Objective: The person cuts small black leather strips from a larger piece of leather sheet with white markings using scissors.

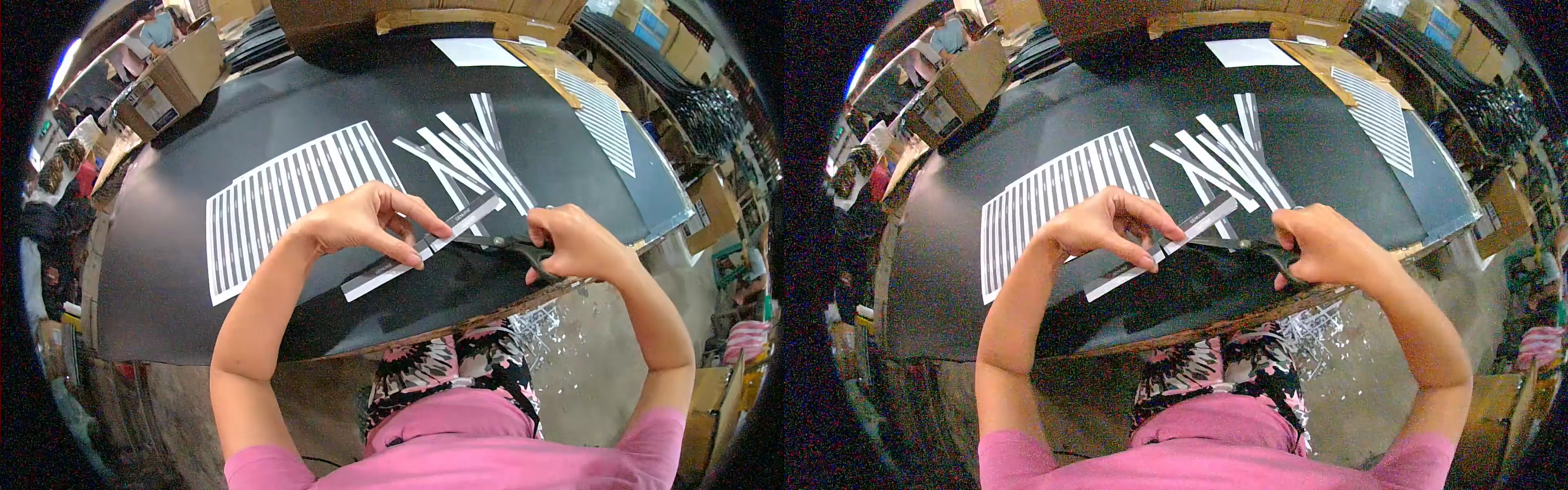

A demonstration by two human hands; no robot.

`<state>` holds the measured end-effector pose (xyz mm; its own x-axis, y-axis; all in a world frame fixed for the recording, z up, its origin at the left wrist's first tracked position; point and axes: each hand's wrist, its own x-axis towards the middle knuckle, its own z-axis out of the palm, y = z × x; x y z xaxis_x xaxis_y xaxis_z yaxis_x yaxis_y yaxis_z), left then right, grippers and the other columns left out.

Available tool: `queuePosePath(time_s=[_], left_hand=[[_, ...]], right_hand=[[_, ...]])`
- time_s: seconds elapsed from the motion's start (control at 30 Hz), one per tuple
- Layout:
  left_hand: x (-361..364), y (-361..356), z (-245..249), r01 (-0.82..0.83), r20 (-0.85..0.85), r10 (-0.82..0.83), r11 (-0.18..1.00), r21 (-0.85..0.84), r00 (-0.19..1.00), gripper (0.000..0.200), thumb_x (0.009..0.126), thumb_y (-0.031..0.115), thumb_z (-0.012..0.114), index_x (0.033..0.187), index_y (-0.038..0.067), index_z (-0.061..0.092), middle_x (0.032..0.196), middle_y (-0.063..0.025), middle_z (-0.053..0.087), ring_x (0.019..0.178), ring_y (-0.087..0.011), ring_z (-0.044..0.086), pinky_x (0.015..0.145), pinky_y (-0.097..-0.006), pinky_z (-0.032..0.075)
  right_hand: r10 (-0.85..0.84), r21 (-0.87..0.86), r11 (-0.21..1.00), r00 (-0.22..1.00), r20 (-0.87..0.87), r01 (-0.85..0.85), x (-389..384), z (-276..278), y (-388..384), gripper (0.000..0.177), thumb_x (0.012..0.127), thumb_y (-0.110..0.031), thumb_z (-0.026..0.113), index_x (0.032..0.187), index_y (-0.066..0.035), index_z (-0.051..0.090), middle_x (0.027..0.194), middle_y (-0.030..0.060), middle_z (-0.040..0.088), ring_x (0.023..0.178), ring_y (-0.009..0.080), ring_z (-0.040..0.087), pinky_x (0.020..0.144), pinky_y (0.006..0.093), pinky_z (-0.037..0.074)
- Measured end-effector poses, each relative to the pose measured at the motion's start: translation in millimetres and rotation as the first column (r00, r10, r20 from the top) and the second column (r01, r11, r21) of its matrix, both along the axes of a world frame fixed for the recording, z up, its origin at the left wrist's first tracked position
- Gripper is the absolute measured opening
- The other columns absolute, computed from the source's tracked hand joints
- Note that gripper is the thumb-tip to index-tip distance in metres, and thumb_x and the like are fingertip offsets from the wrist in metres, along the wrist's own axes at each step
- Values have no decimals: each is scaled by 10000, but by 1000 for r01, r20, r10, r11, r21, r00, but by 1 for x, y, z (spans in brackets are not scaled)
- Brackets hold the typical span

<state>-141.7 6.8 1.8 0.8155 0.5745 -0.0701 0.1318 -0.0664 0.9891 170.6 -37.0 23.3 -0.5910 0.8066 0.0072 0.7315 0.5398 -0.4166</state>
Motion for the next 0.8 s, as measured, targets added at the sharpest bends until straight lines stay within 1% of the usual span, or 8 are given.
queuePosePath(time_s=[0.1, 0.17, 0.23, 0.33, 0.43, 0.53, 0.6, 0.8], left_hand=[[1, 0, -3, 16, -5, -16, 999, 47, 1000, 410, 703, 16, 790, 1098, 11, 681, 1035, -66, 688, 721, -90, 621, 705, -232, 511], [1, 0, -2, 15, -33, -14, 999, 30, 999, 409, 697, 41, 803, 1090, 21, 689, 1053, -64, 679, 782, -97, 615, 712, -236, 505], [0, 0, -5, 11, -57, -10, 1000, 13, 998, 409, 692, 66, 816, 1082, 30, 698, 1071, -61, 670, 844, -105, 608, 720, -241, 499], [0, 3, -10, 26, -42, -27, 1000, -3, 999, 400, 700, 69, 812, 1081, 31, 698, 1073, -64, 669, 874, -110, 610, 728, -245, 503], [1, 3, -8, 55, -60, -56, 998, -18, 997, 386, 707, 67, 807, 1077, 33, 700, 1077, -71, 670, 898, -121, 617, 738, -251, 509], [4, 1, -9, 70, -38, -71, 997, -26, 997, 378, 708, 70, 808, 1069, 36, 702, 1076, -77, 671, 909, -127, 621, 740, -250, 511], [3, 3, -13, 113, -13, -112, 990, 78, 994, 412, 730, 25, 773, 1123, -13, 659, 1068, -98, 678, 775, -105, 645, 731, -243, 526], [3, 2, -13, 105, -8, -105, 994, 23, 994, 394, 730, 14, 773, 1108, -12, 667, 1072, -97, 675, 777, -102, 641, 720, -236, 527]], right_hand=[[122, -80, 990, 991, 56, -117, 5, -5, 20, 331, 567, -146, 793, 740, -8, 547, 776, 181, 610, 782, 378, 602, 671, 425, 459], [315, -1, 949, 943, 105, -317, 6, 5, 23, 307, 614, -105, 796, 811, -6, 582, 773, 130, 607, 763, 338, 593, 678, 368, 455], [303, -18, 953, 946, 116, -303, -4, 15, 22, 235, 657, -57, 758, 837, -6, 615, 831, 127, 623, 811, 321, 603, 715, 367, 465], [87, 284, 958, 985, -148, -42, -21, 21, 16, 274, 669, -34, 756, 924, -14, 655, 992, 130, 641, 961, 293, 605, 782, 360, 489], [232, 385, 916, 934, -273, -115, -36, 6, 11, 259, 720, -59, 721, 962, -14, 643, 980, 134, 632, 956, 341, 600, 841, 389, 484], [250, 369, 915, 947, -202, -163, -42, 3, 7, 272, 735, -59, 718, 992, -14, 644, 1032, 128, 630, 991, 331, 596, 872, 389, 481], [263, 391, 901, 954, -146, -189, -43, 0, 8, 245, 735, -75, 720, 962, -17, 648, 996, 120, 636, 954, 310, 609, 843, 383, 487], [261, 469, 864, 960, -104, -184, -41, -3, 5, 190, 744, -91, 711, 917, -31, 658, 937, 109, 629, 890, 298, 609, 791, 391, 485]])
